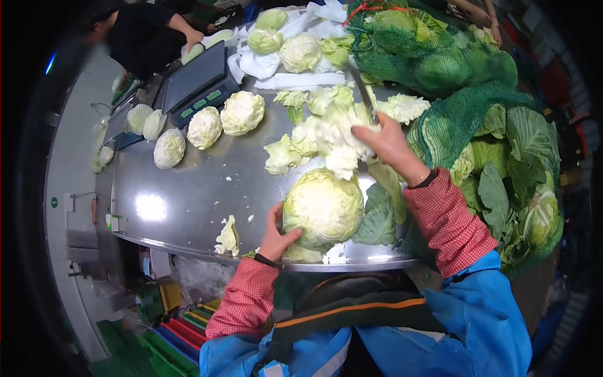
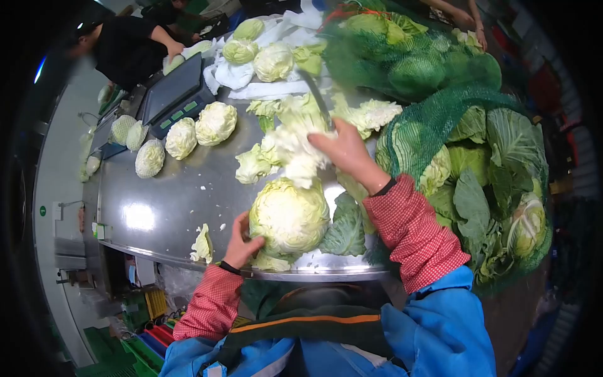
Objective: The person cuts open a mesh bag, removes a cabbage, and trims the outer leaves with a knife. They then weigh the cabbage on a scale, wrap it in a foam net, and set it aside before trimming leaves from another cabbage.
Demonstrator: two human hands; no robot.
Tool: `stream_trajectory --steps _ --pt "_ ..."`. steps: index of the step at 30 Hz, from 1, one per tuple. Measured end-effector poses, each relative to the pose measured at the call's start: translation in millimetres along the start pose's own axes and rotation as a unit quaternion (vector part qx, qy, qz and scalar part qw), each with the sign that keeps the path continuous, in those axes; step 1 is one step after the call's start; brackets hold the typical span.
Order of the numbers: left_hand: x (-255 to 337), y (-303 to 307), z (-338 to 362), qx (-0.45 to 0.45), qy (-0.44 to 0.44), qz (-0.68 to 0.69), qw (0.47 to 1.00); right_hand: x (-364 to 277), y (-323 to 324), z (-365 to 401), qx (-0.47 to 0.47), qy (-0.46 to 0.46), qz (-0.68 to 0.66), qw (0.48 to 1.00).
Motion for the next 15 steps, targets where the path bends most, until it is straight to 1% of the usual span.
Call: stream_trajectory --steps 1,2,3,5,6,7,9,11,13,14,15 --pt "8 4 -5 0.018 -0.023 -0.079 0.996 -27 4 5 -0.009 -0.043 -0.027 0.999" --pt "26 6 -21 0.038 -0.047 -0.158 0.986 -45 6 3 -0.016 -0.025 -0.059 0.998" --pt "39 8 -38 0.061 -0.072 -0.236 0.967 -56 8 -2 -0.013 -0.027 -0.075 0.997" --pt "44 -11 -78 0.029 -0.054 -0.183 0.981 -56 13 -22 0.041 -0.05 0.011 0.998" --pt "44 -19 -90 0.01 -0.048 -0.155 0.987 -14 15 -40 0.149 0.114 0.216 0.958" --pt "38 -21 -93 -0.006 -0.026 -0.184 0.982 -25 17 -18 0.097 0.025 0.261 0.96" --pt "25 -25 -100 -0.033 0.02 -0.241 0.97 -14 6 23 0.043 -0.043 0.252 0.966" --pt "21 -28 -96 -0.025 0.021 -0.202 0.979 6 -13 57 -0.018 -0.01 0.338 0.941" --pt "20 -30 -92 -0.017 0.019 -0.165 0.986 17 -30 67 -0.024 0.062 0.373 0.925" --pt "21 -31 -90 -0.005 -0.006 -0.193 0.981 23 -36 68 -0.028 0.099 0.39 0.915" --pt "23 -33 -89 0.006 -0.032 -0.222 0.974 36 -37 62 -0.054 0.103 0.366 0.923"
Point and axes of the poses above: each hand's wrist, its own z-axis away from the middle knuckle, its own y-axis out of the back of the hand, x = y × z, the point moved 2 cm from there along -z, towards the middle knuckle, and after that the axes turned 1 degree about -y, right-handed, at the moved point
